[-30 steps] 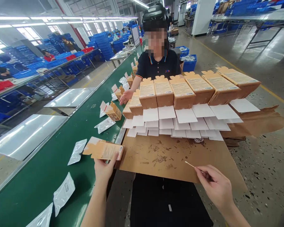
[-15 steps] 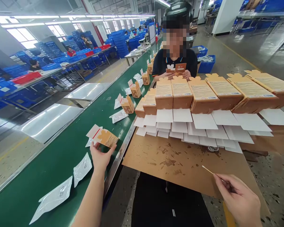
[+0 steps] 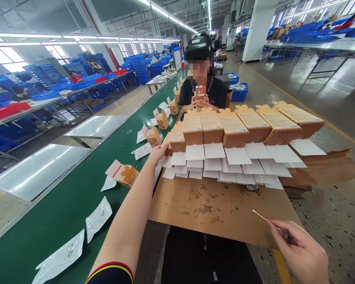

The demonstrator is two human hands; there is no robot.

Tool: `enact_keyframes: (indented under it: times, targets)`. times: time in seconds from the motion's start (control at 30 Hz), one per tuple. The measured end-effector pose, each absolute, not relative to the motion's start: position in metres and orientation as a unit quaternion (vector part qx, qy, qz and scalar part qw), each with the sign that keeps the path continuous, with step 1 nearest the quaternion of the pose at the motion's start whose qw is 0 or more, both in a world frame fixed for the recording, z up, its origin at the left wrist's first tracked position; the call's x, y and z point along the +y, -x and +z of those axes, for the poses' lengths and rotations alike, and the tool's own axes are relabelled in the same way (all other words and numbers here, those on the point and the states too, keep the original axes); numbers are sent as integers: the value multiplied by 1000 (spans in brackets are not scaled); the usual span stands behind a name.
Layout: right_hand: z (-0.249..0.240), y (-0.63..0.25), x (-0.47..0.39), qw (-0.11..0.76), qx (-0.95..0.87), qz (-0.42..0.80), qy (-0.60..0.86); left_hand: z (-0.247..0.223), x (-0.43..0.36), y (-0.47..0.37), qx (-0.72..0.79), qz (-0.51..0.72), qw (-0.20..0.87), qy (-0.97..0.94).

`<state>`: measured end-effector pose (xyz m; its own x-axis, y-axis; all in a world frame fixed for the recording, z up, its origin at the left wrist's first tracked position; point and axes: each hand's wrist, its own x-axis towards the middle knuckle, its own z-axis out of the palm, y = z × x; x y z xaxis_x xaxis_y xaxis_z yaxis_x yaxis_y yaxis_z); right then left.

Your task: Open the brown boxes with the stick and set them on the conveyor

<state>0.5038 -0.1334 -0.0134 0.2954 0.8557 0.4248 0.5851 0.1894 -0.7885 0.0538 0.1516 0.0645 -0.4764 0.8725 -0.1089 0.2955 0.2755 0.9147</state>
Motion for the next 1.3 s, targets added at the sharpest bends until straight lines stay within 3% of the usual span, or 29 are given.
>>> enact_keyframes:
  times: [0.1,0.23,0.33,0.47,0.63,0.87,1.3]
  targets:
    - [-20,-513,-148,503,-570,132,636,69,129,-42,737,435,331,-398]
    - [-23,-523,-168,489,-573,132,644,58,34,-14,719,477,319,-392]
    - [-20,-507,-167,483,-601,167,614,26,-43,-25,625,606,357,-338]
    - [-26,-441,-146,472,-665,240,527,-27,-100,-85,605,591,446,-291]
    - [-59,-362,-122,430,-731,246,468,-60,-94,-124,602,562,452,-343]
    - [-79,-343,-114,366,-769,216,477,-76,-90,-116,599,566,445,-350]
    - [-41,-411,-141,453,-655,256,548,-71,-122,-145,691,457,268,-492]
